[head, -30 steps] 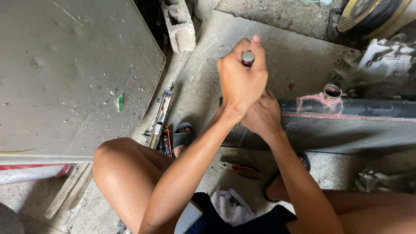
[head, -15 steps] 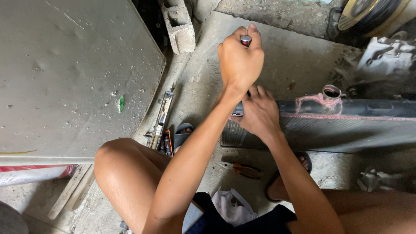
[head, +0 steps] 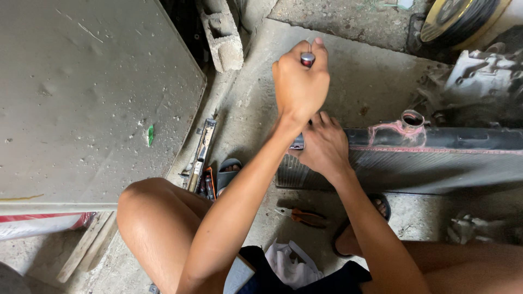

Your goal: The person uses a screwdriver to pry and separate a plastic cap from the top of a car radiator. They repeatedly insert the tool into the seam and lever the cap to loosen it.

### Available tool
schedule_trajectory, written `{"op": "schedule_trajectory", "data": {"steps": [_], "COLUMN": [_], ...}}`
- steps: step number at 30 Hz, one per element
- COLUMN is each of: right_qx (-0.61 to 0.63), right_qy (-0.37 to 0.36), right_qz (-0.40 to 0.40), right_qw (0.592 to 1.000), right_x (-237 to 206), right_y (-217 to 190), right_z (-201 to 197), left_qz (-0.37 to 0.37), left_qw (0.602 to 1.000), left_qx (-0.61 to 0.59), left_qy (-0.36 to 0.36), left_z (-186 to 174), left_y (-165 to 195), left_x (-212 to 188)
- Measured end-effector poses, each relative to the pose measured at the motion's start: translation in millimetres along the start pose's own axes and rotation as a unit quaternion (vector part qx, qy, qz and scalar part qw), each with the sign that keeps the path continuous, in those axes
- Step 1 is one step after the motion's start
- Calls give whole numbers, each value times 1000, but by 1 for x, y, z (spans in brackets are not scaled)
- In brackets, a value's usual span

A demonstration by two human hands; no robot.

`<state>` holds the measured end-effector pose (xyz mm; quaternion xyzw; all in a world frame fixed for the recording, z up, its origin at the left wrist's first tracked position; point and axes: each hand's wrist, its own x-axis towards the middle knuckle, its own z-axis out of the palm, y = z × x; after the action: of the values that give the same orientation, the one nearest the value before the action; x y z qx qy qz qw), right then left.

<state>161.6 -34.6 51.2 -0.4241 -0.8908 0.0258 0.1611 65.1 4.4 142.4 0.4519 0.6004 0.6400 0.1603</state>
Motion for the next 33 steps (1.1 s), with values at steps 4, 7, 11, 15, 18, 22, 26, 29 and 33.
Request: {"op": "schedule_trajectory", "data": {"steps": [4, 7, 11, 15, 18, 22, 26, 29, 33], "right_qx": [30, 54, 73, 79, 97, 99, 71, 23, 25], "right_qy": [5, 54, 50, 25, 26, 47, 49, 52, 48], "right_qz": [20, 9, 4, 25, 28, 23, 5, -23, -25], "right_qw": [999, 997, 996, 996, 995, 994, 996, 998, 998], "right_x": [1, 2, 5, 9, 8, 5, 5, 7, 6], "right_y": [5, 7, 7, 7, 7, 11, 14, 15, 16], "right_z": [5, 8, 4, 0, 0, 4, 7, 8, 9], "left_qz": [35, 43, 51, 54, 61, 76, 94, 95, 99], "left_qw": [999, 997, 994, 992, 991, 990, 987, 986, 985], "left_qx": [-34, -69, -87, -108, -109, -110, -105, -109, -105], "left_qy": [1, 12, 33, 38, 37, 48, 71, 82, 93], "left_z": [-10, -19, -27, -32, -33, -34, -38, -44, -52], "left_y": [7, 10, 12, 12, 10, 8, 4, 0, -6], "left_x": [-22, -31, -37, -44, -49, -55, -63, -69, -76]}}
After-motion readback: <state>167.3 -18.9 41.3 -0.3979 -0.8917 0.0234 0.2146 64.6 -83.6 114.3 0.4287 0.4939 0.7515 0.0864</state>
